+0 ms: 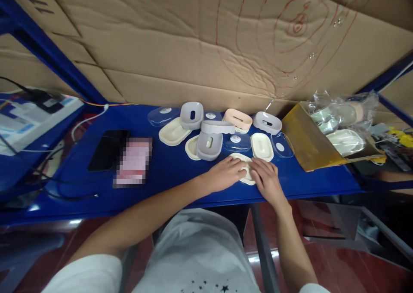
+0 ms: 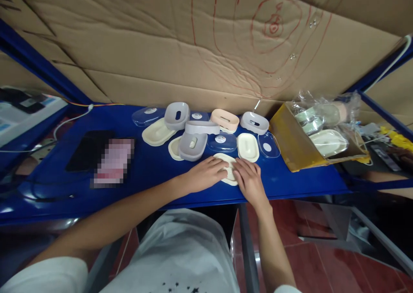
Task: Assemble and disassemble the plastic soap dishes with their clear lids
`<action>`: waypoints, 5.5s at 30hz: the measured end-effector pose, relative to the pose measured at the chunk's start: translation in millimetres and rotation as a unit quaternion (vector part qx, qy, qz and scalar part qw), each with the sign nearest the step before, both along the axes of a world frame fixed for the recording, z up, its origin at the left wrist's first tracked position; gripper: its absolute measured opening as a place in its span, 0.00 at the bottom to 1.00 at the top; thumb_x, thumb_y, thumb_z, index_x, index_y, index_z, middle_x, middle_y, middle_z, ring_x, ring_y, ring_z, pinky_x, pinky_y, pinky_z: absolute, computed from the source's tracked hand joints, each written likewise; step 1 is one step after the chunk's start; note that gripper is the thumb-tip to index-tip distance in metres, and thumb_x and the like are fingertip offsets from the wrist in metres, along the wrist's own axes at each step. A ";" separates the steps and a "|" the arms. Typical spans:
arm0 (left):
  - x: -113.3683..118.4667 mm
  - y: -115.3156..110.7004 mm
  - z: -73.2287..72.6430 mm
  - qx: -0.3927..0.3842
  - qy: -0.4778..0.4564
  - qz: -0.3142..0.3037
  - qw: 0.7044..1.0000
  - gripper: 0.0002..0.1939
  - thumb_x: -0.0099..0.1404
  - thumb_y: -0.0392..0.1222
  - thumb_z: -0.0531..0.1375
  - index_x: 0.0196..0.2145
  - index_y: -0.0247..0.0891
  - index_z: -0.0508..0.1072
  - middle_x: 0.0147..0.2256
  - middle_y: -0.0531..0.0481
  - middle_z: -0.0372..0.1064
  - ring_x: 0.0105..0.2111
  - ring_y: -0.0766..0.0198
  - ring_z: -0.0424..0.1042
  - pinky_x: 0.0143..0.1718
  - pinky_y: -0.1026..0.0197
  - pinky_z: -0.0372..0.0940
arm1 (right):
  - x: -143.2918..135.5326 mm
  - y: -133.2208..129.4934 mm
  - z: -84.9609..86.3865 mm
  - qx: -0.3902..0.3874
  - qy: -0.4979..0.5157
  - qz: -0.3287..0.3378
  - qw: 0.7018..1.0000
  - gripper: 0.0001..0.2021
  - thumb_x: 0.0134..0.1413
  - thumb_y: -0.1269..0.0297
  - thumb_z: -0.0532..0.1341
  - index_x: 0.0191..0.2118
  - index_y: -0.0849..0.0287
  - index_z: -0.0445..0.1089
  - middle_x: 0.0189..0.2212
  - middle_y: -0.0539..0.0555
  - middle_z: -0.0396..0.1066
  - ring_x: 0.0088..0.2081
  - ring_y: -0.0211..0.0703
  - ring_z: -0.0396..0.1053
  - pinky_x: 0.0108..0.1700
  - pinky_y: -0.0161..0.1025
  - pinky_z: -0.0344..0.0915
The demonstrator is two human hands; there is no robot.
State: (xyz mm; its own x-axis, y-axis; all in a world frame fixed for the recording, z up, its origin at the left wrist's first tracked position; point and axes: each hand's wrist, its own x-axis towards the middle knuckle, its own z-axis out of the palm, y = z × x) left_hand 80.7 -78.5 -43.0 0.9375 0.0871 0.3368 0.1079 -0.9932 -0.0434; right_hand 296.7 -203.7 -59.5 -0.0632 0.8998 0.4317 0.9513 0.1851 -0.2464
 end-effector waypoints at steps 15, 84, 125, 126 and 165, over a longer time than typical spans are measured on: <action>-61.1 10.6 29.3 -0.064 -0.063 0.318 0.944 0.12 0.71 0.41 0.67 0.50 0.34 0.78 0.55 0.32 0.75 0.58 0.37 0.72 0.58 0.35 0.67 | 1.7 -3.8 -9.3 0.085 0.050 -0.088 0.991 0.19 0.73 0.70 0.52 0.58 0.53 0.76 0.61 0.59 0.77 0.63 0.57 0.71 0.62 0.57 0.66; -167.3 -31.1 -14.6 -0.277 -0.137 0.227 0.924 0.10 0.76 0.45 0.63 0.52 0.41 0.73 0.75 0.38 0.52 0.73 0.47 0.61 0.71 0.42 0.65 | -24.0 -20.6 5.8 0.004 0.014 -0.006 1.000 0.20 0.73 0.60 0.63 0.66 0.47 0.70 0.66 0.58 0.73 0.69 0.62 0.67 0.70 0.69 0.61; -91.9 -50.3 -4.1 -0.172 -0.009 0.136 0.976 0.24 0.79 0.51 0.60 0.68 0.43 0.67 0.69 0.38 0.64 0.70 0.44 0.61 0.71 0.35 0.57 | 14.2 30.1 -1.5 0.002 -0.046 -0.110 0.993 0.23 0.76 0.55 0.56 0.70 0.56 0.65 0.66 0.65 0.72 0.68 0.64 0.68 0.66 0.63 0.62; -95.9 -49.8 -4.3 -0.168 -0.011 0.140 0.976 0.24 0.79 0.50 0.60 0.67 0.43 0.68 0.67 0.38 0.66 0.69 0.44 0.63 0.70 0.34 0.57 | 10.1 32.1 3.7 0.007 -0.050 -0.094 0.994 0.23 0.77 0.57 0.55 0.71 0.55 0.64 0.68 0.64 0.70 0.69 0.63 0.66 0.67 0.64 0.60; -155.4 -22.1 -19.3 -0.154 -0.182 0.377 0.895 0.17 0.77 0.42 0.60 0.61 0.44 0.73 0.67 0.37 0.63 0.70 0.38 0.61 0.66 0.34 0.65 | 16.4 112.5 44.0 -0.226 0.022 0.026 0.973 0.47 0.59 0.48 0.71 0.77 0.49 0.49 0.76 0.65 0.56 0.75 0.72 0.54 0.72 0.82 0.43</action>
